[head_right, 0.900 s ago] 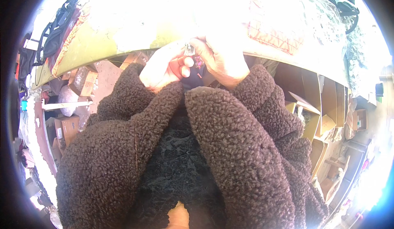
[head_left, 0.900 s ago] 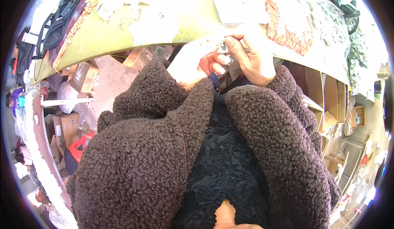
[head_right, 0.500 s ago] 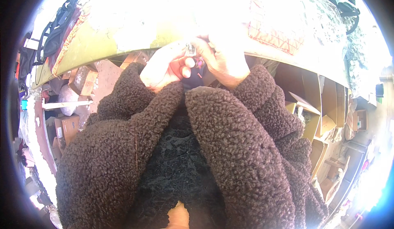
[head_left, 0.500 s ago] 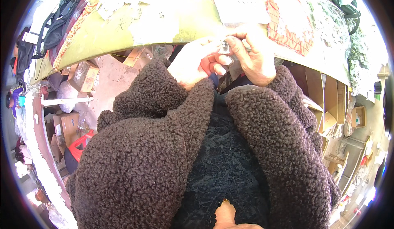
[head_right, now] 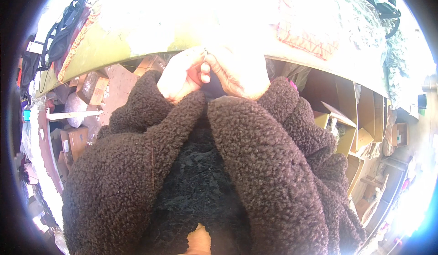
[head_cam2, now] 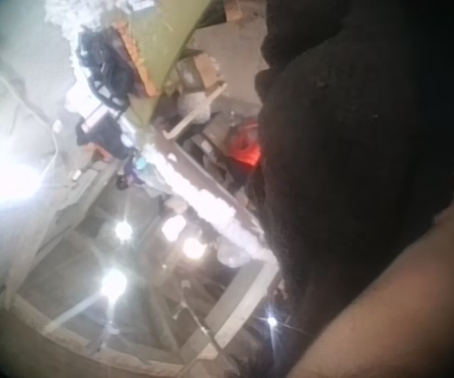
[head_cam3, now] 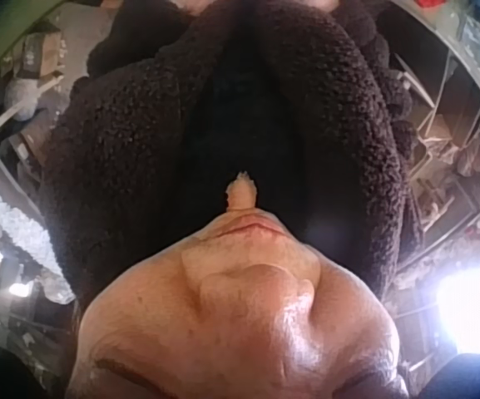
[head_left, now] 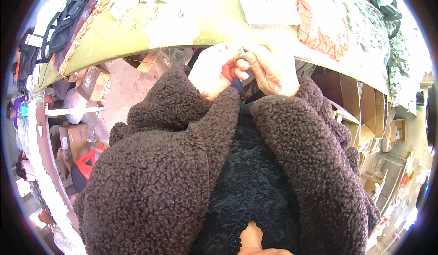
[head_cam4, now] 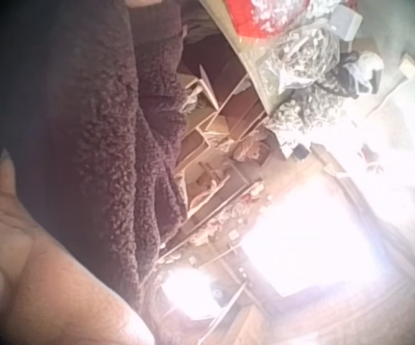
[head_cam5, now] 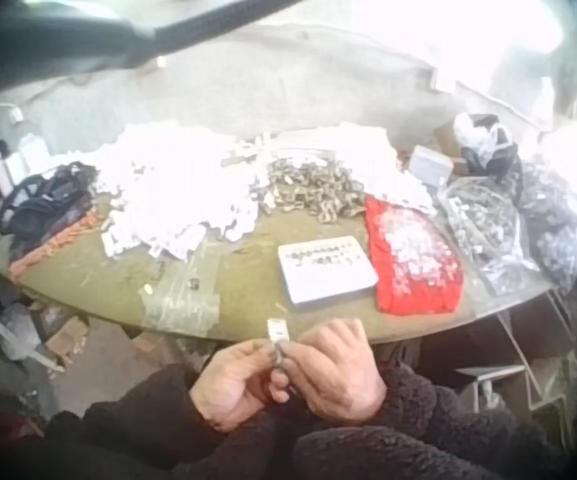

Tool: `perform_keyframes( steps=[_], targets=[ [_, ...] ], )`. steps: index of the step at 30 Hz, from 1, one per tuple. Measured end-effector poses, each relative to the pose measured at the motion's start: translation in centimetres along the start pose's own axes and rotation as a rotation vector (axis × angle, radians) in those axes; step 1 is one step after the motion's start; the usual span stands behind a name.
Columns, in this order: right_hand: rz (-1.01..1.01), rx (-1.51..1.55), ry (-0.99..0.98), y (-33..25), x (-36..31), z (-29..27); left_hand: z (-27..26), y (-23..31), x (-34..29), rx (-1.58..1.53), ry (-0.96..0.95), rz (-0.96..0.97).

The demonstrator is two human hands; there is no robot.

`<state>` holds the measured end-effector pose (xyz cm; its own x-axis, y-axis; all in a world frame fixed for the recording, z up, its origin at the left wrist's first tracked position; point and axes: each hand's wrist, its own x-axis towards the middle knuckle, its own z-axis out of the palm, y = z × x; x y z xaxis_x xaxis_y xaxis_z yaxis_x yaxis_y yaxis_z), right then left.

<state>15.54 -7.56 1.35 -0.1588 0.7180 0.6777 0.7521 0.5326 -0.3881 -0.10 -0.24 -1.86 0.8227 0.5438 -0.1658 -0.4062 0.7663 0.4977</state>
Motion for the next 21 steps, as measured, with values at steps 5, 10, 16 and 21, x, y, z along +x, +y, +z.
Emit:
perform_keyframes(
  steps=[5, 10, 16, 21],
  targets=[
    [0.054, 0.152, 0.065, 0.5, -0.4, 0.8, 0.1, 0.2, 0.2, 0.005, -0.025, 0.022],
    [0.067, 0.145, -0.018, 0.7, -0.9, 1.0, 0.3, 0.3, 0.1, 0.028, -0.02, 0.039],
    [0.164, 0.208, -0.14, 0.4, -0.2, -0.5, 0.9, 0.8, 0.0, 0.012, -0.015, 0.073],
    [0.217, 0.211, -0.083, -0.6, 0.8, -1.8, 1.2, 1.4, 0.1, -0.047, -0.088, 0.046]
  ],
)
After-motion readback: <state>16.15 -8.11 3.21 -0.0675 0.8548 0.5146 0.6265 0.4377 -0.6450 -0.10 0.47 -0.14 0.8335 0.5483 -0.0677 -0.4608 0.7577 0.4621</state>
